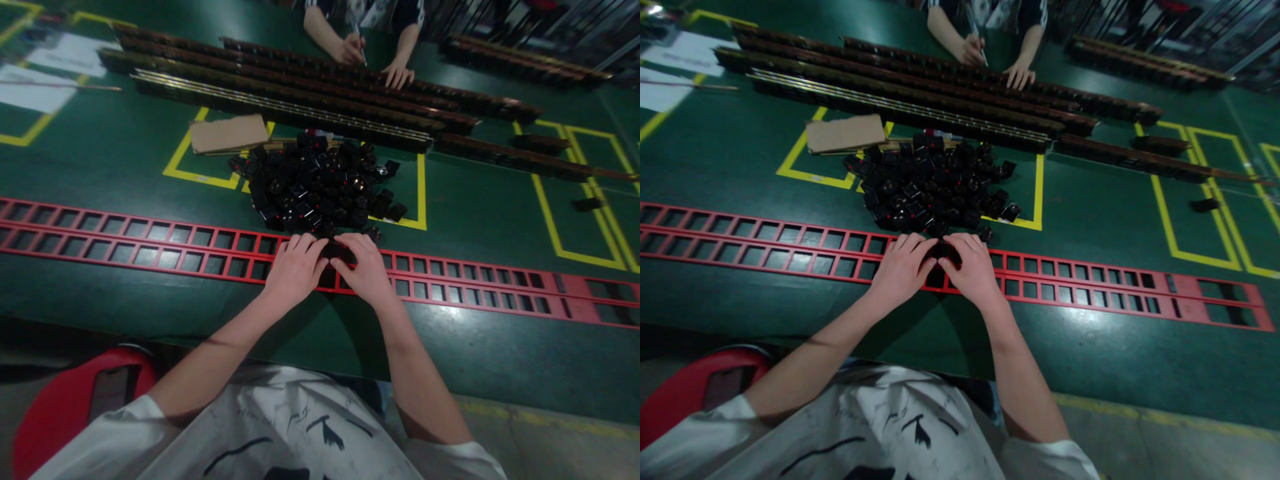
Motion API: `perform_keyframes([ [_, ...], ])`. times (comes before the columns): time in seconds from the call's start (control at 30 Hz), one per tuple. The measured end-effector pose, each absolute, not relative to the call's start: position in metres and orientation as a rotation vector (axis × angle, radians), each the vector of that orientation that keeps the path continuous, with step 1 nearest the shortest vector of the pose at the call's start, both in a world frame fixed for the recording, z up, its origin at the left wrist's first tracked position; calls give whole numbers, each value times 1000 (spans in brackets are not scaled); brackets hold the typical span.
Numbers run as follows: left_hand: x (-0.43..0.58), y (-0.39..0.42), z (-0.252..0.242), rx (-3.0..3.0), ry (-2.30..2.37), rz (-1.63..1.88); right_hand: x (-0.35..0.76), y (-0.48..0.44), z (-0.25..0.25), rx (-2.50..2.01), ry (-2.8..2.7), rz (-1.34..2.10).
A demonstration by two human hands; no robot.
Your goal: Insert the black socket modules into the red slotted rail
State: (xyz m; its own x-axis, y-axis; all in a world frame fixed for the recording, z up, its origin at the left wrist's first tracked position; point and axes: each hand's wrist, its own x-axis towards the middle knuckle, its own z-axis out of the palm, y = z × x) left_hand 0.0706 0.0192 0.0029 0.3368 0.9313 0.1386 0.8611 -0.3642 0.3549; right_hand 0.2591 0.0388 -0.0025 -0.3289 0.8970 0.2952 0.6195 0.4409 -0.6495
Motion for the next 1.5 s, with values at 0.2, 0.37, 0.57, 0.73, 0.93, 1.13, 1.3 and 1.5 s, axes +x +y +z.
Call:
perform_keyframes([
  [0.2,69,26,3,2328,1584,502,266,36,-6,-1188,-1590,554],
  [0.37,65,30,0,2347,1477,551,270,34,-9,-1273,-1330,539],
  [0.57,69,22,-1,2422,1526,417,260,30,0,-1240,-1808,377],
  [0.73,72,21,4,2387,1573,349,258,35,-10,-1321,-2064,431],
  [0.93,74,27,12,2291,1601,285,258,34,-7,-1378,-2088,448],
  [1.13,70,36,11,2239,1617,261,255,33,-1,-1445,-2223,404],
  [1.3,62,38,2,2278,1471,413,255,34,-3,-1448,-2225,433],
  [1.5,53,37,0,2241,1516,819,257,34,-4,-1439,-2248,437],
])
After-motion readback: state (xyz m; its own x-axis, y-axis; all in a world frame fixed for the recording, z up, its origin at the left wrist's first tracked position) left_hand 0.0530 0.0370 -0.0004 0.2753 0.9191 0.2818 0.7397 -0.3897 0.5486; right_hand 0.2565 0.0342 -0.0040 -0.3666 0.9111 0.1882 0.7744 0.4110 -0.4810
